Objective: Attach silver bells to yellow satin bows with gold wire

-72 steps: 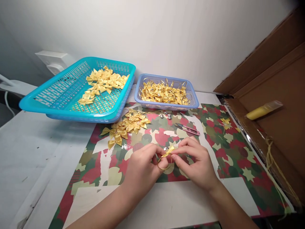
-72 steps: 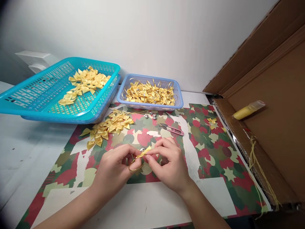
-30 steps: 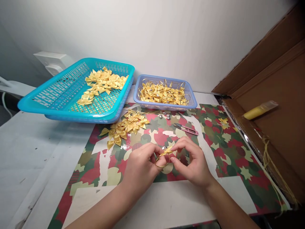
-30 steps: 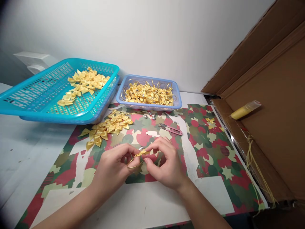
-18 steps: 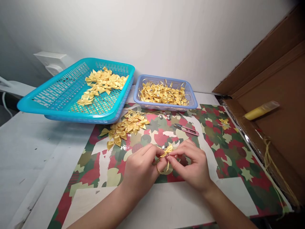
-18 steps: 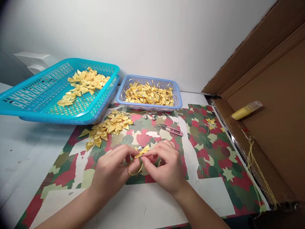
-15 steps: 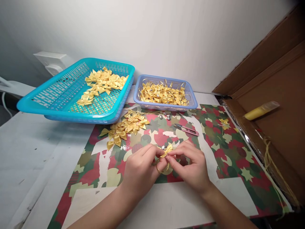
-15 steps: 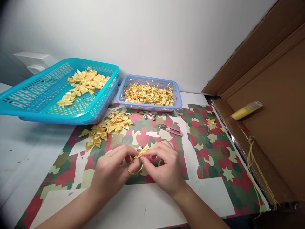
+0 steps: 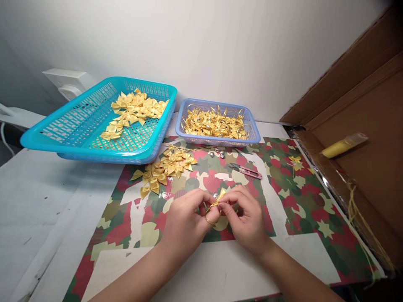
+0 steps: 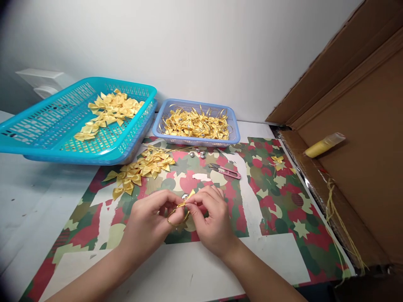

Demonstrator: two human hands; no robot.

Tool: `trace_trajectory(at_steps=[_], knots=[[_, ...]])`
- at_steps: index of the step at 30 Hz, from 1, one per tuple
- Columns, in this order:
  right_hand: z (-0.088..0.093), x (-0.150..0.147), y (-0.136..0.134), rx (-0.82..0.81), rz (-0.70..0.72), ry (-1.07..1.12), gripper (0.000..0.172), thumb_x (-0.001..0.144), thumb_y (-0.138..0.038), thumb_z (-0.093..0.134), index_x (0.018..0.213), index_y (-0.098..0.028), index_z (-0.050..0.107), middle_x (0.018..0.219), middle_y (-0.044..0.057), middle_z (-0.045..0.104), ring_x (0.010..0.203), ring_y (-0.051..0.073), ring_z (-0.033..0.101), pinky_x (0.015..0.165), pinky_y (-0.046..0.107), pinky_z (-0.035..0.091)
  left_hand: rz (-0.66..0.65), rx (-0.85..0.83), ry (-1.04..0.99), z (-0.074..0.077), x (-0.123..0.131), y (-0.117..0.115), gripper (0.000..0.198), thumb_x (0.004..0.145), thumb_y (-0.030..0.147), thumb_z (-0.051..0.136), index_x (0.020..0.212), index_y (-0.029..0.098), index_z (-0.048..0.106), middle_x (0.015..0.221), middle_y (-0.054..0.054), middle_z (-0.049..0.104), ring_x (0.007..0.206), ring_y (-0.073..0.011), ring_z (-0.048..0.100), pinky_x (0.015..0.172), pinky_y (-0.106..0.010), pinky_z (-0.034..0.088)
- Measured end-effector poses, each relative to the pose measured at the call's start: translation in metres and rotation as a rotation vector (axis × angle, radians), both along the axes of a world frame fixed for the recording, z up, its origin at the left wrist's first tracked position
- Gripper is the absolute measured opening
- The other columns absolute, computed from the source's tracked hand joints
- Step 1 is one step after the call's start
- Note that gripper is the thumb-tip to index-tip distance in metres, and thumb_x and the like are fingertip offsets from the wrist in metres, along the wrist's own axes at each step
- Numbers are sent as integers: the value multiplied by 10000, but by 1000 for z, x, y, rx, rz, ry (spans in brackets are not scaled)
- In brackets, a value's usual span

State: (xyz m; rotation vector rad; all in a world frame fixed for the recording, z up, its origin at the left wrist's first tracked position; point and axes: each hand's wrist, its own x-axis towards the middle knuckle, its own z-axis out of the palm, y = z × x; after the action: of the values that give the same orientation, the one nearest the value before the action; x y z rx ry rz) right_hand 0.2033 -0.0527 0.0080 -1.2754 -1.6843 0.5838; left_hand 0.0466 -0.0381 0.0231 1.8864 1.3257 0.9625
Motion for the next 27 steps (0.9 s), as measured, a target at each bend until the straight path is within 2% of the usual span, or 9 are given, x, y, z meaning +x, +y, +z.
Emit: trace_trajectory(at_steps=[6, 11, 16, 19, 24, 27], knots=[[8, 4, 4, -80, 33, 94, 129, 886, -158, 558, 786, -224, 609, 745, 2, 581, 720, 159, 543, 638, 296, 440, 6, -170, -79, 0, -1, 2, 82, 757, 178, 589, 683, 179, 625, 617, 11, 623, 527, -106, 512, 504, -216, 394], [11, 9, 5, -111, 3, 185, 135, 908, -211, 553, 777, -228, 583, 765, 3, 542, 716, 156, 532, 674, 310, 467, -10, -512, -285, -1, 1, 7, 123, 750, 263, 620, 674, 169, 598, 537, 24, 557, 485, -103, 496, 457, -203, 372], [10, 12, 7, -168, 13, 268, 163, 925, -287, 543, 780, -222, 581, 803, 31, 570, 760, 172, 552, 678, 318, 493, 1, -774, -450, 8, 6, 14, 132, 629, 240, 660, 605, 160, 557, 491, 46, 513, 432, -70, 430, 430, -183, 348], [11, 11, 7, -220, 26, 371, 166, 936, -306, 530, 802, -221, 578, 884, 49, 647, 821, 174, 596, 700, 306, 519, 2, -837, -412, 12, 6, 16, 80, 618, 191, 606, 570, 164, 549, 433, 70, 463, 389, -50, 369, 393, -163, 284], [12, 11, 6, -322, 3, 485, 170, 946, -338, 519, 833, -214, 546, 835, 48, 714, 573, 113, 539, 578, 262, 520, -4, -835, -349, 11, 5, 15, 50, 618, 173, 568, 569, 167, 573, 414, 68, 453, 378, -61, 378, 369, -165, 249], [12, 9, 6, -330, 25, 575, 170, 947, -340, 522, 834, -213, 520, 821, 41, 731, 528, 103, 573, 545, 253, 525, -8, -840, -349, 10, 5, 14, 65, 621, 188, 587, 563, 168, 564, 404, 72, 443, 367, -59, 370, 362, -164, 244]])
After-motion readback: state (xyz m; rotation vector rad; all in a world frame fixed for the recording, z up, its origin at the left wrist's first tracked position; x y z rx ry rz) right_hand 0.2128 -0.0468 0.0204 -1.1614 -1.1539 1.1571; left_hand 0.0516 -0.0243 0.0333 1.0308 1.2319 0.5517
